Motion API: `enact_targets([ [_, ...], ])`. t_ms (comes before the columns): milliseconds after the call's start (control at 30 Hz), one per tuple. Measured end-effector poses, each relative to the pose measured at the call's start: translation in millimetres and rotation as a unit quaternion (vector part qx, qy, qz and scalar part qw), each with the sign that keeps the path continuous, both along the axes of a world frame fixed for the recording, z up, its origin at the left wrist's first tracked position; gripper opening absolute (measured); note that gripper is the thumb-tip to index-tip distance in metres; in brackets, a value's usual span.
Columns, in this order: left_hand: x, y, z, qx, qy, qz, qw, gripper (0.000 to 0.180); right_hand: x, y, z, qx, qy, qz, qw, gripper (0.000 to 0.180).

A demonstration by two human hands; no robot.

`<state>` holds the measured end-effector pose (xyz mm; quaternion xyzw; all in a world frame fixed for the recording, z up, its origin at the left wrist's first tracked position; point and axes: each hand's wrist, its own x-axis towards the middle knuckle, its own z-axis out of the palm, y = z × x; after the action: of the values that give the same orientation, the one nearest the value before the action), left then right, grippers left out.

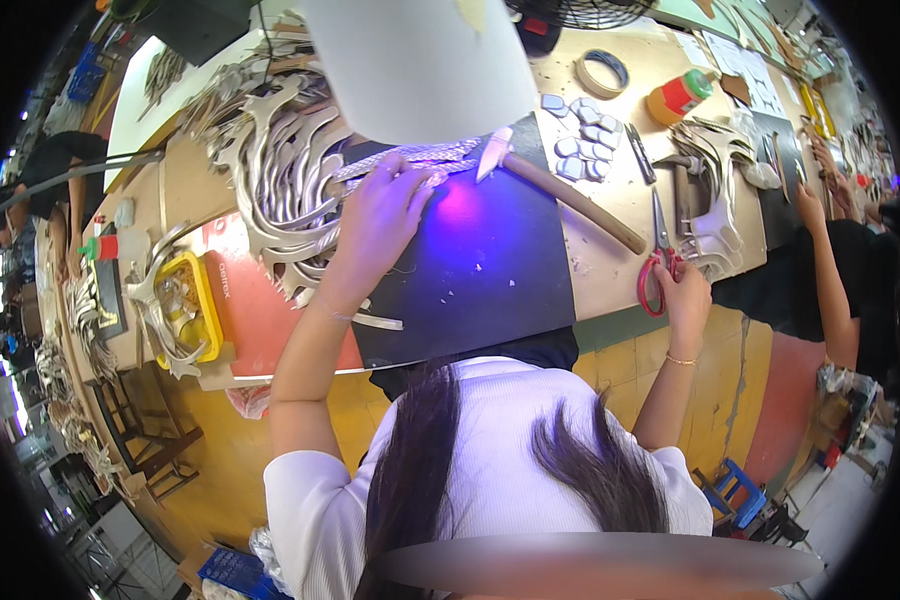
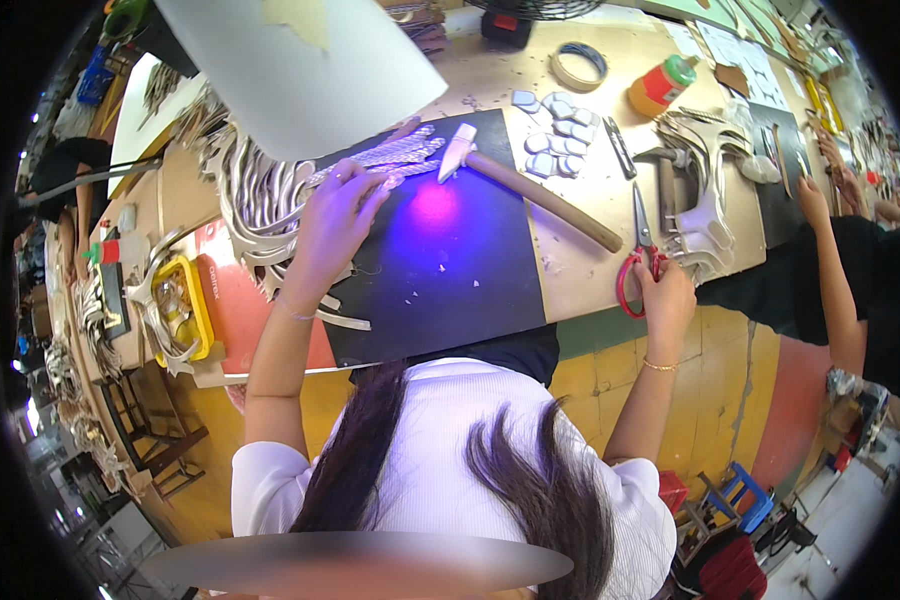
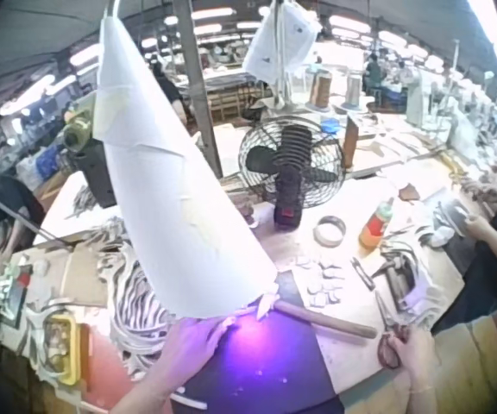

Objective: The person uses red-handled scissors to cut a braided white decorative strip into short segments on a black cutting mat. They then pick up small white foam pieces and place them onto the cut segments. The workspace contains various tools and materials including a hammer, tape, and additional decorative pieces.

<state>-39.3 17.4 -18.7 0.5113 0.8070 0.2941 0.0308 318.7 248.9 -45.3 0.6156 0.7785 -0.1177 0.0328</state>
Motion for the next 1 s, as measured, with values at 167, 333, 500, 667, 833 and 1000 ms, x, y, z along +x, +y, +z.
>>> enact_targets([
  [167, -5, 24, -20, -0.029, 0.089, -0.001, 0.996, 0.026, -11, 4, 16, 0.077, 0.020, 0.040, 0.996, 0.048],
  [333, -6, 19, -28, 0.034, 0.159, 0.050, 0.985, 0.047, -38, -14, 23, 0.068, 0.116, 0.103, 0.986, 0.039],
  [500, -51, -26, -16, 0.030, 0.199, 0.165, 0.965, 0.053, -62, -33, 26, 0.017, 0.191, 0.155, 0.969, 0.034],
  [667, -90, -94, 4, -0.017, 0.148, 0.190, 0.971, 0.040, -79, -44, 25, 0.050, 0.238, 0.238, 0.940, 0.030],
  [833, -74, -125, 19, -0.082, 0.046, 0.058, 0.994, 0.032, -102, -58, 27, 0.042, 0.275, 0.287, 0.917, 0.026],
  [1000, -68, -133, 21, -0.099, 0.049, 0.037, 0.993, 0.022, -150, -78, 16, 0.049, 0.325, 0.397, 0.857, 0.022],
])
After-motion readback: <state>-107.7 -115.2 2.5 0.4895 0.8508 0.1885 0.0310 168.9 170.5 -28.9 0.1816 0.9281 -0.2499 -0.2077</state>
